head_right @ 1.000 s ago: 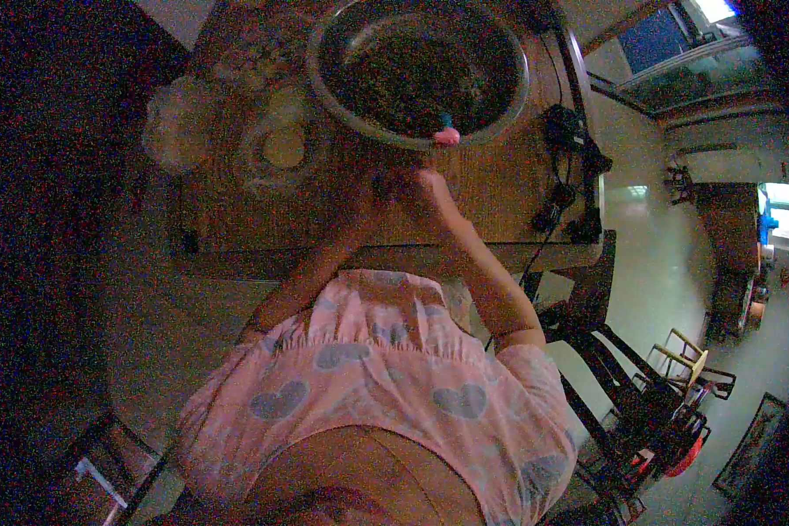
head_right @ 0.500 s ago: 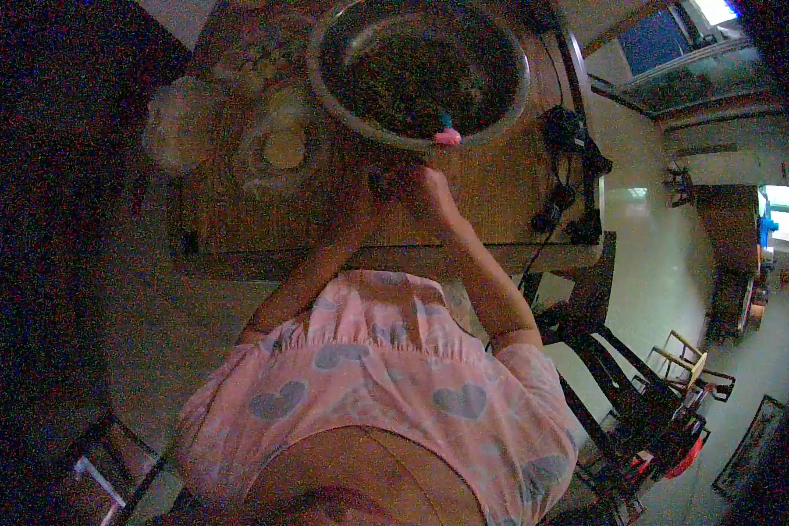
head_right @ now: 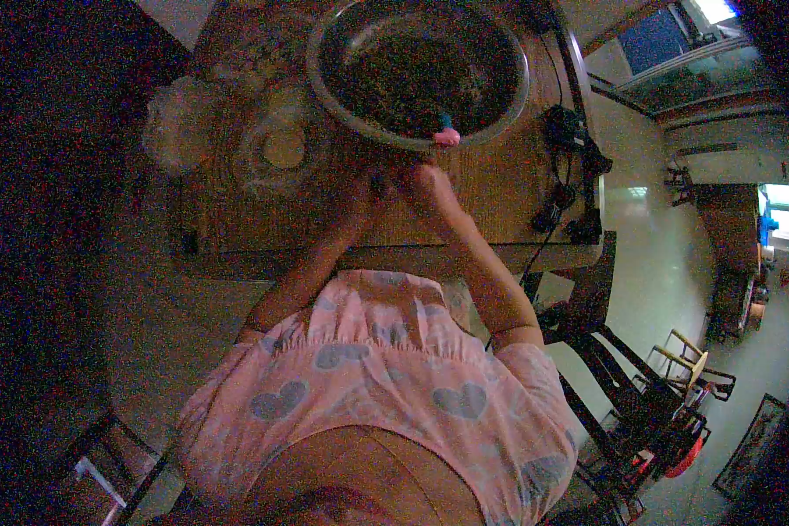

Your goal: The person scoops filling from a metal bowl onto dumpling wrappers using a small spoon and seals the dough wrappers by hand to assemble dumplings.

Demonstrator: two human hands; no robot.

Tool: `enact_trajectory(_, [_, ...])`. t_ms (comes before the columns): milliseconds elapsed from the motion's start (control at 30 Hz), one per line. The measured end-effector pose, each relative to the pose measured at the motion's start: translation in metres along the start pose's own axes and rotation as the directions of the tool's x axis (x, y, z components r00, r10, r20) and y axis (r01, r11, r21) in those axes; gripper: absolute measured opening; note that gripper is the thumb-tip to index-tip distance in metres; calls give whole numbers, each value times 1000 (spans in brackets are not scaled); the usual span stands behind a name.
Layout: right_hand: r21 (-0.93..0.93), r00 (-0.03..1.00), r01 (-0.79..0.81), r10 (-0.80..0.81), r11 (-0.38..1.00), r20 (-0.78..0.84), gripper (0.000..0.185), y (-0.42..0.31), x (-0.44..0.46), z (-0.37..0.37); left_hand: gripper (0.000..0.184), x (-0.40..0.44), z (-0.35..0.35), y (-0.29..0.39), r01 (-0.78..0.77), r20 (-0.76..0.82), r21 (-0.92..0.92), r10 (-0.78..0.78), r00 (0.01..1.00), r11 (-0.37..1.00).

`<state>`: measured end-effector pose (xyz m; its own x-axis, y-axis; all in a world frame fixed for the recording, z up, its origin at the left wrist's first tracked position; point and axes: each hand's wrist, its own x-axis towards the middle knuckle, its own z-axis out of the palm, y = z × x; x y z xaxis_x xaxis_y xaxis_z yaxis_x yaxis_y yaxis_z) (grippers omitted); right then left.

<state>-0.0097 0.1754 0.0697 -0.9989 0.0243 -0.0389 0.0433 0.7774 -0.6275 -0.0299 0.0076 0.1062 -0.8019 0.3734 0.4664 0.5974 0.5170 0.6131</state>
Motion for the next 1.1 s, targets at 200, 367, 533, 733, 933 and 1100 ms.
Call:
enact_trajectory(200, [165,997,69,-65,984,-34,27,-7,-4,-9,29,0,3,-5,100,128,-108,-86,988,989])
enact_trajectory(367, [391,999,30,-16,920,-39,28,-16,-5,-10,23,3,6,0,89,20,-47,-88,996,995])
enact_trajectory(533, [40,983,181,-180,983,-38,26,1,-3,-5,19,-2,1,4,267,224,-156,-230,947,951])
enact_trajectory(733, [-37,956,288,-290,957,-43,24,-10,-4,-17,20,0,6,-1,244,200,-194,-205,958,950])
enact_trajectory(933, [-172,963,244,-218,954,157,20,8,6,1,22,8,6,-19,74,217,-212,-27,976,975])
enact_trajectory(1100, [105,982,171,-178,980,69,18,6,0,2,32,14,-4,-27,-109,202,-156,140,969,982])
